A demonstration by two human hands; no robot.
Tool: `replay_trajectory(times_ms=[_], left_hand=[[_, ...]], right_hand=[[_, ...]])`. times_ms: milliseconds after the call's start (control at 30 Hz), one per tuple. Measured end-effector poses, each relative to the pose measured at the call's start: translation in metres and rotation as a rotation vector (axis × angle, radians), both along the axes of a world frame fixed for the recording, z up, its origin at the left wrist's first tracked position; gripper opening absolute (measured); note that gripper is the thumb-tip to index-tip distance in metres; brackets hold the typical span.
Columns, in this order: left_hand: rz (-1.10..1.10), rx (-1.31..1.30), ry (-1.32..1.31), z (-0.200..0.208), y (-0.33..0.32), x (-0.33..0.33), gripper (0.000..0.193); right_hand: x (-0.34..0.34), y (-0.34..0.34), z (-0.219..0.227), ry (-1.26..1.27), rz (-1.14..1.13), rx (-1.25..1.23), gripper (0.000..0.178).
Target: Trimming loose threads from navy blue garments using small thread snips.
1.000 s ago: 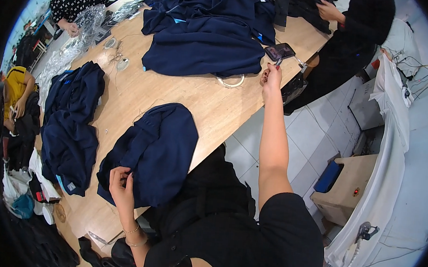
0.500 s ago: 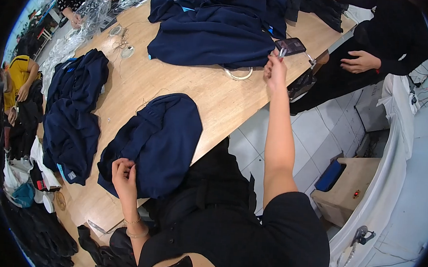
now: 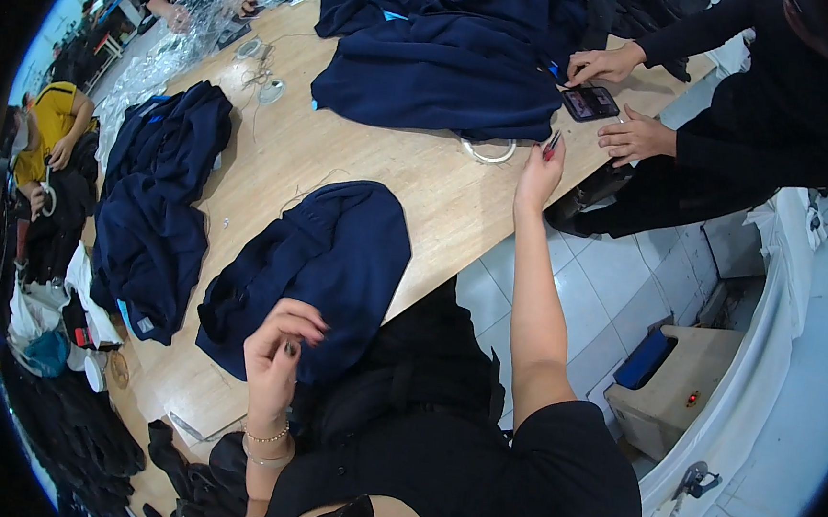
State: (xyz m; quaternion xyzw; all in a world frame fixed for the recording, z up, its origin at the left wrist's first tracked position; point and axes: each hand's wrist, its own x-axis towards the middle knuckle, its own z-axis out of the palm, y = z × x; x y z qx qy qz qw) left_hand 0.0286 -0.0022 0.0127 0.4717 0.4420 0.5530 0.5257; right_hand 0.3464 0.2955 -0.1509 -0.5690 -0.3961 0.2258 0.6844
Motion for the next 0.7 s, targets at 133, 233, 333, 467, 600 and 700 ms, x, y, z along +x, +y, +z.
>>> replay_trajectory(times_ms=[133, 233, 333, 467, 600, 700], left_hand=[[-0.460, 0.222, -0.314, 0.054, 0.021, 0.025, 0.073], [-0.774, 0.435, -0.532, 0.060, 0.037, 0.042, 0.089], [-0.849, 0.194, -0.511, 0.090, 0.030, 0.053, 0.086], [-1.074, 0.027, -0.760, 0.089, 0.036, 0.074, 0.084], [-1.176, -0.048, -0.991, 0.088, 0.036, 0.086, 0.100], [-1.353, -0.397, -0.738, 0.141, 0.064, 0.077, 0.108]], right_hand=[[-0.016, -0.007, 0.001, -0.369, -0.092, 0.156, 0.034], [-0.023, -0.022, 0.009, 0.088, -0.021, -0.005, 0.031], [0.005, -0.035, -0.007, 0.149, -0.338, 0.107, 0.024], [0.147, -0.023, -0.092, 0.244, -0.522, -0.131, 0.031], [0.142, -0.009, -0.092, 0.708, -0.126, -0.587, 0.040], [0.168, 0.006, -0.085, 0.747, -0.179, -0.644, 0.038]])
